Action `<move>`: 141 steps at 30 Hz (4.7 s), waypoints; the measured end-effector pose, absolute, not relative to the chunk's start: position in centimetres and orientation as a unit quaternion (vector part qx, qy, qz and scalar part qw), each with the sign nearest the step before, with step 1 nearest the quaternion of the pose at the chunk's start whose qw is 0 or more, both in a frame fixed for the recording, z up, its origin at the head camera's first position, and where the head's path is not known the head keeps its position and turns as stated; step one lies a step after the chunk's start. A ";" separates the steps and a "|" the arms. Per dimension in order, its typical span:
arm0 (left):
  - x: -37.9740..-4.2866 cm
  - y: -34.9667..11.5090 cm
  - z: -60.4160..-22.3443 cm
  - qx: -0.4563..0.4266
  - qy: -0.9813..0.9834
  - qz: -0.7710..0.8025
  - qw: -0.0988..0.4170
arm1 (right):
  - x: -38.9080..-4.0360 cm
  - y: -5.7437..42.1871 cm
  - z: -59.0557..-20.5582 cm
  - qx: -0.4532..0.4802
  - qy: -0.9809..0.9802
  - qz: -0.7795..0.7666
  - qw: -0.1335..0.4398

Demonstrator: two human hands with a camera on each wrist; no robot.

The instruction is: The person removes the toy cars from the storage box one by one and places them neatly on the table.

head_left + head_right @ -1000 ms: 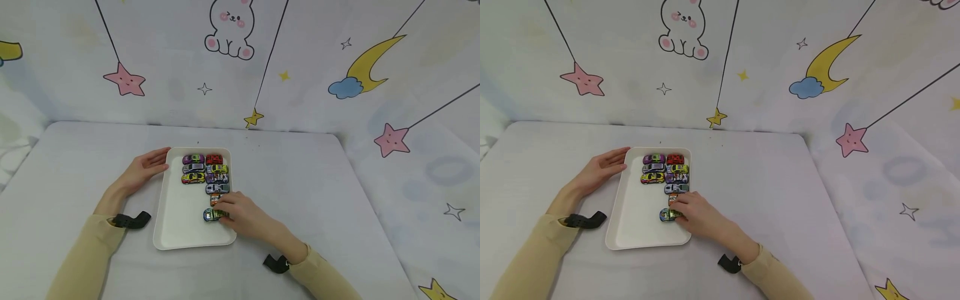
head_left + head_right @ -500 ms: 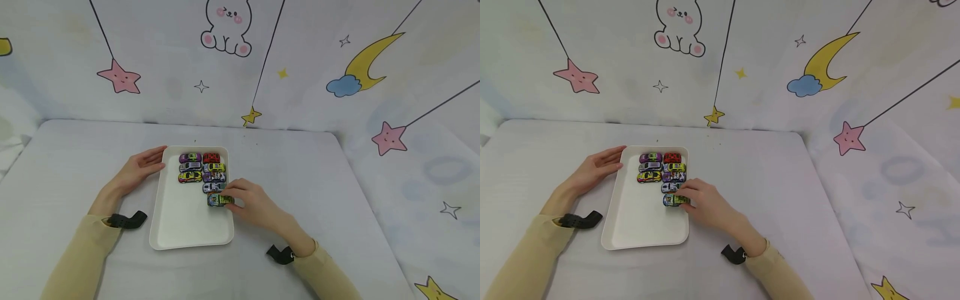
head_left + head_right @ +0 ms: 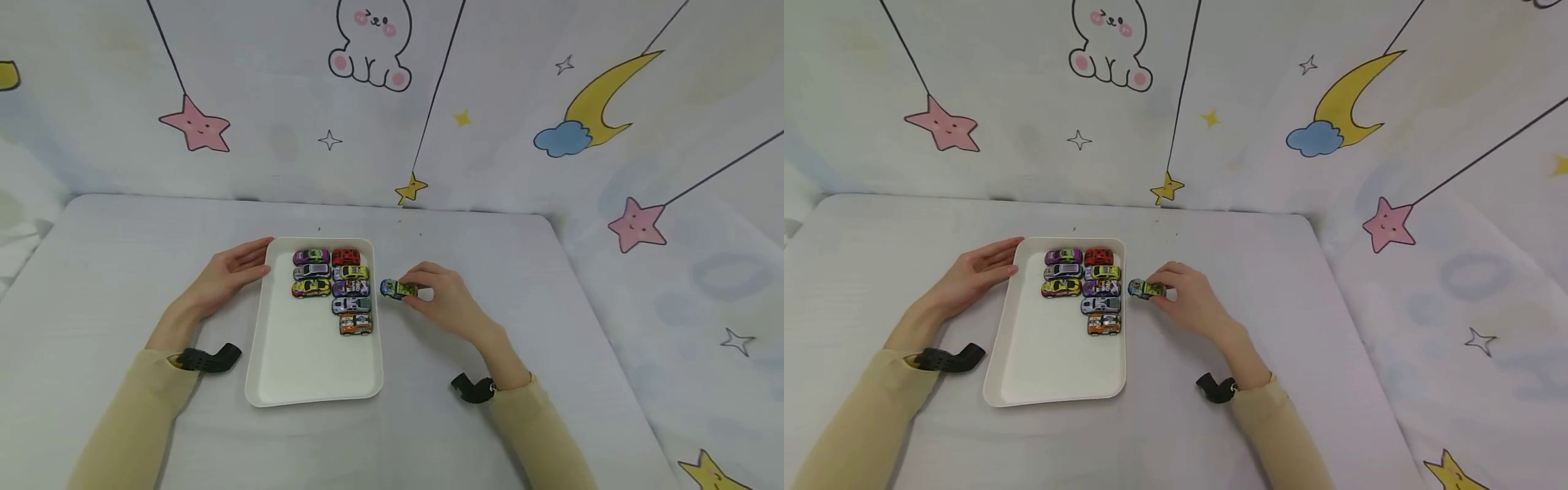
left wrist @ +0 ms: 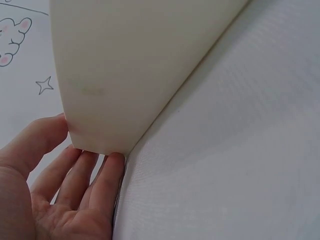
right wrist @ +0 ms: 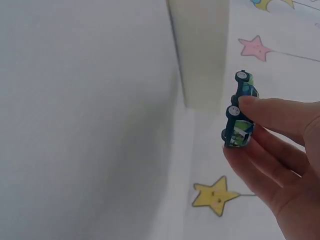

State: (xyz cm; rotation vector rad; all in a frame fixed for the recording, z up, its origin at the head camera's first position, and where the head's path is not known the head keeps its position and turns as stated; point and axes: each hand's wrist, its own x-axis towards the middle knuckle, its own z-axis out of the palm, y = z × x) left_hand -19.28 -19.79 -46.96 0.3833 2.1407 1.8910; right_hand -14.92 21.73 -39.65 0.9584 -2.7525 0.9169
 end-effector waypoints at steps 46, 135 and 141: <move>-19.1 -19.8 -47.0 0.126 0.747 0.640 0.130 | -21.4 26.6 -43.5 0.278 -0.912 0.300 -0.019; -19.2 -19.8 -47.1 0.121 0.769 0.616 0.120 | -12.0 15.7 -41.0 0.413 -0.897 0.158 -0.015; -19.1 -19.9 -47.1 0.134 0.763 0.621 0.118 | -11.7 15.5 -41.3 0.409 -0.899 0.157 -0.007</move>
